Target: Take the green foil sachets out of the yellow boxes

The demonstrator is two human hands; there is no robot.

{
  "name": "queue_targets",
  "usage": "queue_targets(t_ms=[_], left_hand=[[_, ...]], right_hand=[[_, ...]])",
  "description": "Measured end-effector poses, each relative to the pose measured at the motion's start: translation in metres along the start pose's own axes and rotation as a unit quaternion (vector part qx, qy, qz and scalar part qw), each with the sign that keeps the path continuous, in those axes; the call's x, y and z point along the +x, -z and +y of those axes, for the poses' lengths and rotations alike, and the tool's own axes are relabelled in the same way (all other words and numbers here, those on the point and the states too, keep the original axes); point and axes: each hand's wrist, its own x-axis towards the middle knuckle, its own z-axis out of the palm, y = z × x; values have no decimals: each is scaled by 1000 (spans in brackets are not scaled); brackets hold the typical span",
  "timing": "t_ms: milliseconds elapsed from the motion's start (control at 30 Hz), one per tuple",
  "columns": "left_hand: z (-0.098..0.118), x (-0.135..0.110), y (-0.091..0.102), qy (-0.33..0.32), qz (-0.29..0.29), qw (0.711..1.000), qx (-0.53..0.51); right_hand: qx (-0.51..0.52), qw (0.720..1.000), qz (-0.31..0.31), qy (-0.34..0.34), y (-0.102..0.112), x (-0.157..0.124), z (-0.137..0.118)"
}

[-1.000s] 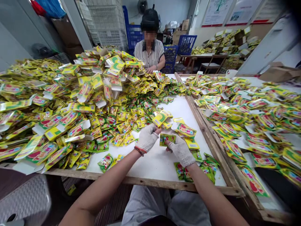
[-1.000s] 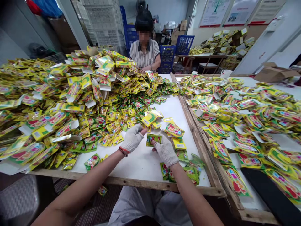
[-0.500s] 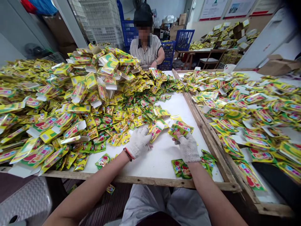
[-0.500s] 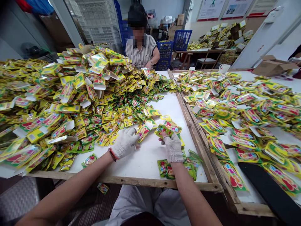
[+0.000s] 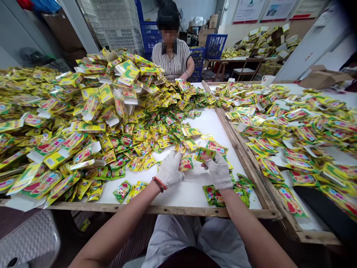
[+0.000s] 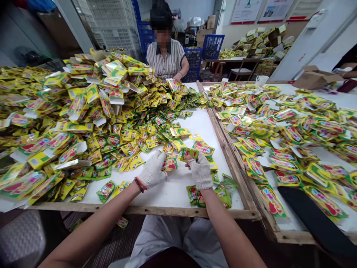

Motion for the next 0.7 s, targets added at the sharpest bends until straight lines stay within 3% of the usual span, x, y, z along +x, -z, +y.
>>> queue_targets(t_ms=[200,367,500,700], left_hand=[[-5,-12,-2,-4,24,997,-73],[-8,-10,-3,-73,-5,996,-60],[-7,-10,-6,-81,-16,996,-38],[-1,-9,-7,-56,6,998,-5]], right_hand=[[-172,982,-69,26,5,3,13],[-279,947,-132,83,8,4,18],[-375,907,-90,167,1,-2,16],[-410,889,-39,198,2,-3,19]])
